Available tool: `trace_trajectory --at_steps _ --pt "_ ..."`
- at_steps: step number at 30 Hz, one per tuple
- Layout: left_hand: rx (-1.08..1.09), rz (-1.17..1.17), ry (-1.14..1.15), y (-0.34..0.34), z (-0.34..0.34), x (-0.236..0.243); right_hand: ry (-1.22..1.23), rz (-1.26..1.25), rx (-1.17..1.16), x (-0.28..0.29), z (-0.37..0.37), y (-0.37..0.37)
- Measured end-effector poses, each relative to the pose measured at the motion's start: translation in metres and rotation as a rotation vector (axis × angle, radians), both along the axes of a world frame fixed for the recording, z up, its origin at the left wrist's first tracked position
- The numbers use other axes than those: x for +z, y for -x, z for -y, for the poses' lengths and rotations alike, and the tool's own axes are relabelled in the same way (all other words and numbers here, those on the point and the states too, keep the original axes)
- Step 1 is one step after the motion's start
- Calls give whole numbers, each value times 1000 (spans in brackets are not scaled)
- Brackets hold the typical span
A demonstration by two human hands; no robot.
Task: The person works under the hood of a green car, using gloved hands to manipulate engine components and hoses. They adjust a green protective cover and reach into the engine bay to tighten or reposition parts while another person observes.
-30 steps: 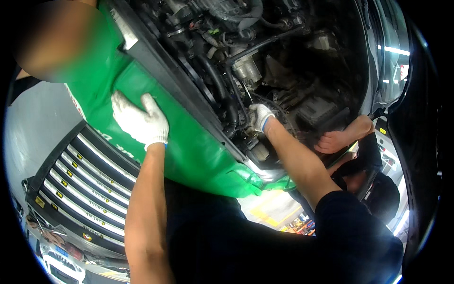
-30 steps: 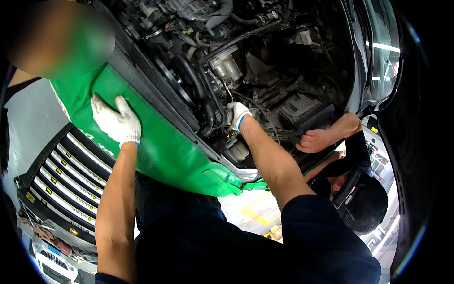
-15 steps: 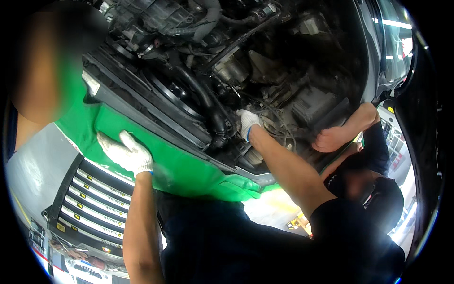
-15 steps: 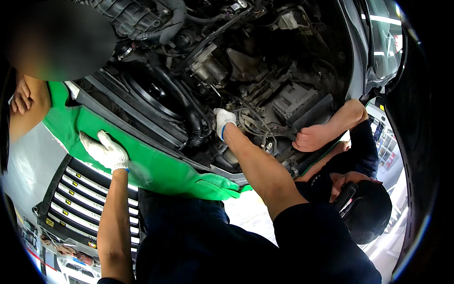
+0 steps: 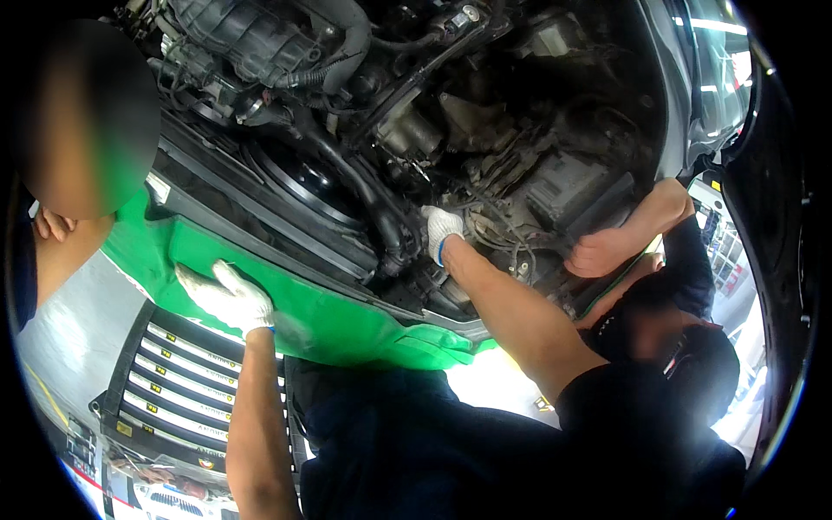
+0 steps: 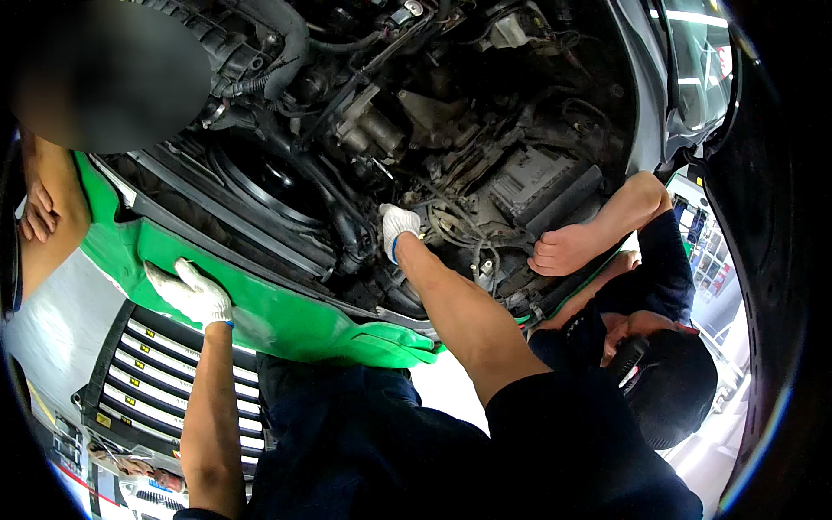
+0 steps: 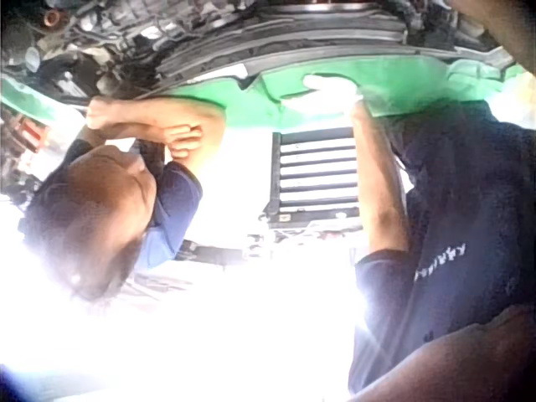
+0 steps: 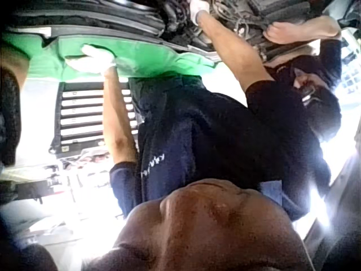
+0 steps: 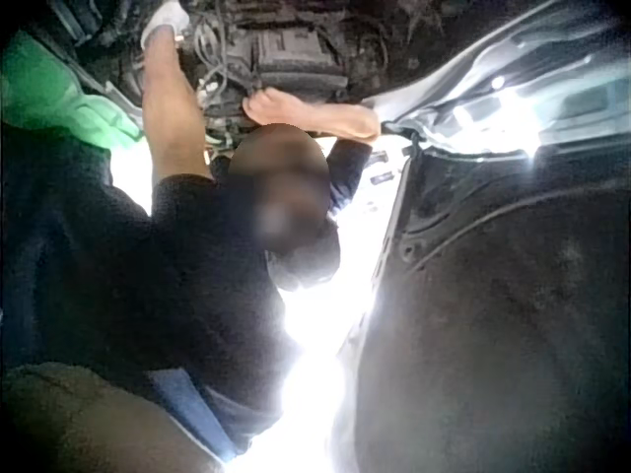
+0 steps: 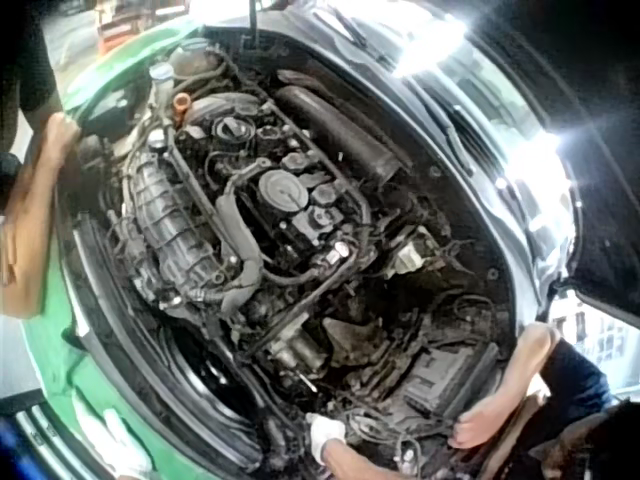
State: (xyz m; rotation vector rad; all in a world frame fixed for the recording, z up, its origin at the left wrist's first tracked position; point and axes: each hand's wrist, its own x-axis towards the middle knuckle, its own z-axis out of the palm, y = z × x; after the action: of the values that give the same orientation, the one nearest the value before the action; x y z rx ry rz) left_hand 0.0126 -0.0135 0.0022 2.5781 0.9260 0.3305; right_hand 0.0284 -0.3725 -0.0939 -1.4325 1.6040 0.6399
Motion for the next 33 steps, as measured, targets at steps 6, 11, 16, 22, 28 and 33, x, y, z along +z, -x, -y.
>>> trace_trajectory --at_steps 6,11,16,22,28,33 --pt "-32 1 27 0 -3 5 -204 -196 -114 1 9 -19" --pt "34 -39 75 1 2 2 -135 -62 -62 -10 13 4" --pt "33 -18 199 -4 6 1 -2 -95 4 -24 15 16" --pt "72 -4 244 -4 10 4 -24 -90 -62 -3 3 3" --pt "24 -135 228 0 17 12 222 -306 156 17 -29 1" --pt "377 -16 469 -79 44 -1 78 -58 482 -14 11 -77"
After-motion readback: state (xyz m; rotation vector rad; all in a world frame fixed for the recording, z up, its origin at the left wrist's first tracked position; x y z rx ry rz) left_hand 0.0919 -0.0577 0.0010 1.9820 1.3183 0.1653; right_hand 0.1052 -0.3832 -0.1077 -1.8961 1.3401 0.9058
